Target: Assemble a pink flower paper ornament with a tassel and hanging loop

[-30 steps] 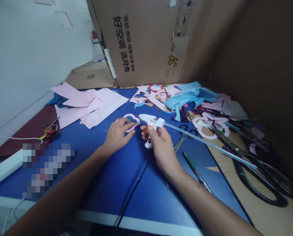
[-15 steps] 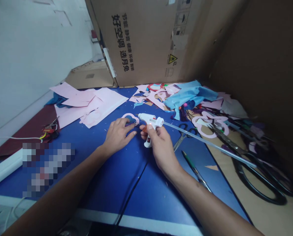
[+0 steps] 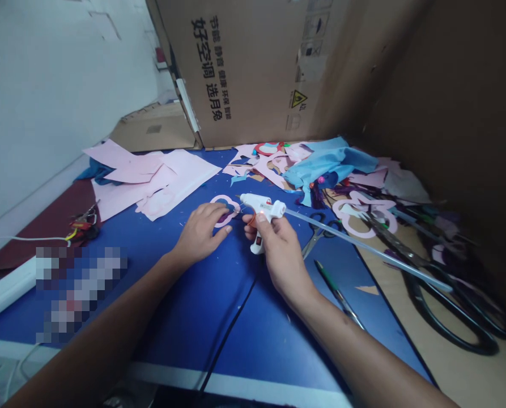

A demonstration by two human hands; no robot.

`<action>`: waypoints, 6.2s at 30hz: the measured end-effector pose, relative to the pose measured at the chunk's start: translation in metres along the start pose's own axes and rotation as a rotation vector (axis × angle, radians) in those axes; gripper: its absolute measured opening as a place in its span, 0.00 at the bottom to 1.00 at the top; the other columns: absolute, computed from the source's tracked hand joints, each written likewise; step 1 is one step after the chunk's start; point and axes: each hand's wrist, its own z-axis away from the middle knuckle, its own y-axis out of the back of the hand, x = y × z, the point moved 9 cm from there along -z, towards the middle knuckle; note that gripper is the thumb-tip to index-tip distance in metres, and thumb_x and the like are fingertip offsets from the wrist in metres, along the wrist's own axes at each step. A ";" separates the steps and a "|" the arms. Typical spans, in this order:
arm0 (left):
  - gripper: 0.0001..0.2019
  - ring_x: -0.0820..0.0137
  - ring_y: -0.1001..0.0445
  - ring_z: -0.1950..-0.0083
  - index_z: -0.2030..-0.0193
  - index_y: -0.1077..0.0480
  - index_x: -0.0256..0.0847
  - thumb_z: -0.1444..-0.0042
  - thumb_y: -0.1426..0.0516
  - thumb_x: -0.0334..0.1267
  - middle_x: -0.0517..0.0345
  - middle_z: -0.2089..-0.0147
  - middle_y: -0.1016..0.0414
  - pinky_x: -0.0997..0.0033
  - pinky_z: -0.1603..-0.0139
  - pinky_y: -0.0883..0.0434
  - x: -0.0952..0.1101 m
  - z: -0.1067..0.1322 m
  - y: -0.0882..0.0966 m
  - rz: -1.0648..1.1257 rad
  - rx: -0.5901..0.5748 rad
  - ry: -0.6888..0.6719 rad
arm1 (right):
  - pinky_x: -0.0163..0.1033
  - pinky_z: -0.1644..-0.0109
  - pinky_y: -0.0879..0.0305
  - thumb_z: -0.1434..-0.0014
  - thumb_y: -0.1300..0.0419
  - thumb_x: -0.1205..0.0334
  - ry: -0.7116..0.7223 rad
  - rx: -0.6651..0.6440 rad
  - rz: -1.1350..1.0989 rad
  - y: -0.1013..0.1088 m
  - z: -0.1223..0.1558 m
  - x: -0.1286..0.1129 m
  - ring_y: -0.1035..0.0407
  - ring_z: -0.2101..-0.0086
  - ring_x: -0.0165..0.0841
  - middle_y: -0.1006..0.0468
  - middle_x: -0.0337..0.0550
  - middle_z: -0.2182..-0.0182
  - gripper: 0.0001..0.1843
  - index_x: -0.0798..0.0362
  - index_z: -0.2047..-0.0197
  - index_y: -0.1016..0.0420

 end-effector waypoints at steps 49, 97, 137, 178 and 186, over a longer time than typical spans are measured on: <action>0.10 0.59 0.23 0.50 0.64 0.20 0.45 0.35 0.42 0.30 0.52 0.53 0.18 0.52 0.43 0.25 -0.019 -0.007 -0.001 0.106 0.024 0.211 | 0.41 0.63 0.26 0.34 0.32 0.36 -0.047 -0.040 0.182 -0.003 0.003 0.000 0.24 0.64 0.36 0.14 0.49 0.56 0.25 0.52 0.52 0.17; 0.12 0.58 0.22 0.46 0.61 0.16 0.45 0.33 0.42 0.29 0.52 0.49 0.16 0.50 0.38 0.25 -0.025 -0.006 -0.006 0.170 0.006 0.205 | 0.45 0.62 0.39 0.27 0.47 0.33 0.090 -0.128 0.654 -0.021 0.006 0.004 0.27 0.66 0.43 0.21 0.45 0.69 0.26 0.47 0.62 0.28; 0.11 0.58 0.22 0.45 0.60 0.16 0.43 0.33 0.42 0.29 0.51 0.48 0.17 0.52 0.37 0.27 -0.022 -0.007 -0.002 0.182 -0.014 0.224 | 0.43 0.64 0.38 0.26 0.49 0.35 0.111 -0.089 0.716 -0.018 0.007 0.005 0.26 0.68 0.41 0.20 0.46 0.68 0.25 0.48 0.60 0.29; 0.29 0.45 0.27 0.31 0.26 0.29 0.39 0.24 0.46 0.54 0.37 0.29 0.24 0.44 0.32 0.33 0.017 0.016 -0.008 -0.264 -0.228 -0.019 | 0.40 0.70 0.36 0.28 0.42 0.35 0.124 0.007 0.478 -0.002 0.013 -0.025 0.32 0.75 0.34 0.27 0.38 0.76 0.28 0.52 0.62 0.20; 0.27 0.46 0.27 0.29 0.26 0.28 0.45 0.25 0.44 0.54 0.40 0.29 0.24 0.44 0.29 0.35 0.015 0.015 -0.004 -0.232 -0.215 0.004 | 0.40 0.71 0.36 0.28 0.41 0.35 0.124 0.019 0.450 0.001 0.011 -0.026 0.33 0.75 0.34 0.26 0.39 0.75 0.27 0.51 0.61 0.19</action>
